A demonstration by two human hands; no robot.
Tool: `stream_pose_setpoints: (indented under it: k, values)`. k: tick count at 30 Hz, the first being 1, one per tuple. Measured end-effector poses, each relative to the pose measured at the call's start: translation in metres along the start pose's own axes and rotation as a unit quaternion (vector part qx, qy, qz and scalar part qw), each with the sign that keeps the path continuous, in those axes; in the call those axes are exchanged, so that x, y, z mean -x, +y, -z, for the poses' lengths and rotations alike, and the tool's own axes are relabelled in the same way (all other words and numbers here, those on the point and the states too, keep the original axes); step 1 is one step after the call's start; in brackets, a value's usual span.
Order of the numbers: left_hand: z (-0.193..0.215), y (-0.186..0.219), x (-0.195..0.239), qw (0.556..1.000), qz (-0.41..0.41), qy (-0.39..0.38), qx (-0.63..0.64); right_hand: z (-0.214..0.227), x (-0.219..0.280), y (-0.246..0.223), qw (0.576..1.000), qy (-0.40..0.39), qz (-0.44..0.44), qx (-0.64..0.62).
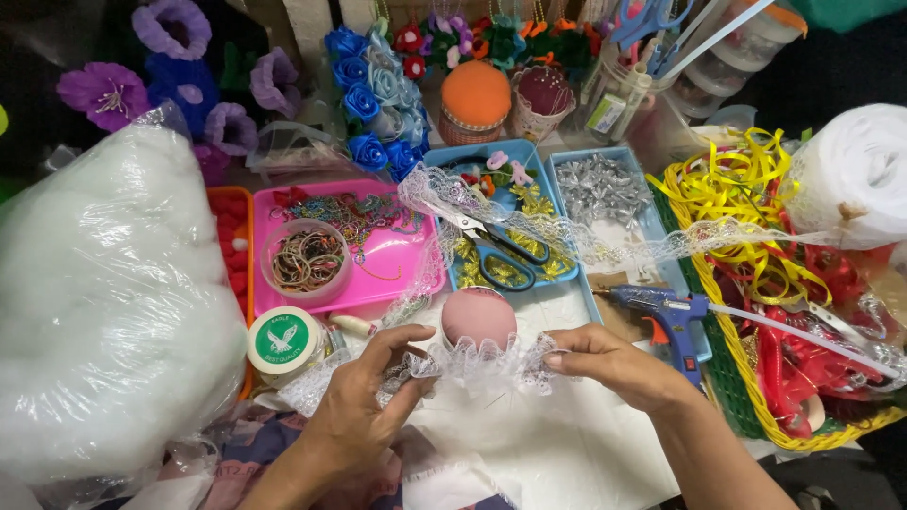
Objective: Gathering and pleating white lace to decorate a small pink egg-shaped object.
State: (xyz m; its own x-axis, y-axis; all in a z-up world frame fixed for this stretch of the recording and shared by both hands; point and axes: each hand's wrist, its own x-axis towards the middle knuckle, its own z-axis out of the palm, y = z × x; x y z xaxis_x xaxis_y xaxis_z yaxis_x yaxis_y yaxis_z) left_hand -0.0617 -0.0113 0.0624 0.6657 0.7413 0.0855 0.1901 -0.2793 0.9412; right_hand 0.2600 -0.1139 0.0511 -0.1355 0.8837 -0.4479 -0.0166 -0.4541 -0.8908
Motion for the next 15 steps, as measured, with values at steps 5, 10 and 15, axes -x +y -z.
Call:
stream_pose_setpoints:
  k: [5, 10, 15]
  values:
    - [-0.001, -0.005, -0.002, 1.0, 0.023, -0.004, 0.002, 0.006, 0.005, 0.01, 0.998, 0.042, -0.041, 0.0]
    - [-0.001, -0.007, -0.003, 0.999, 0.033, -0.005, 0.001, 0.01, 0.007, 0.012, 0.998, 0.037, -0.041, 0.012]
    - [-0.002, -0.009, -0.004, 0.999, 0.036, 0.002, -0.002, 0.011, 0.009, 0.013, 0.996, 0.048, -0.052, -0.049]
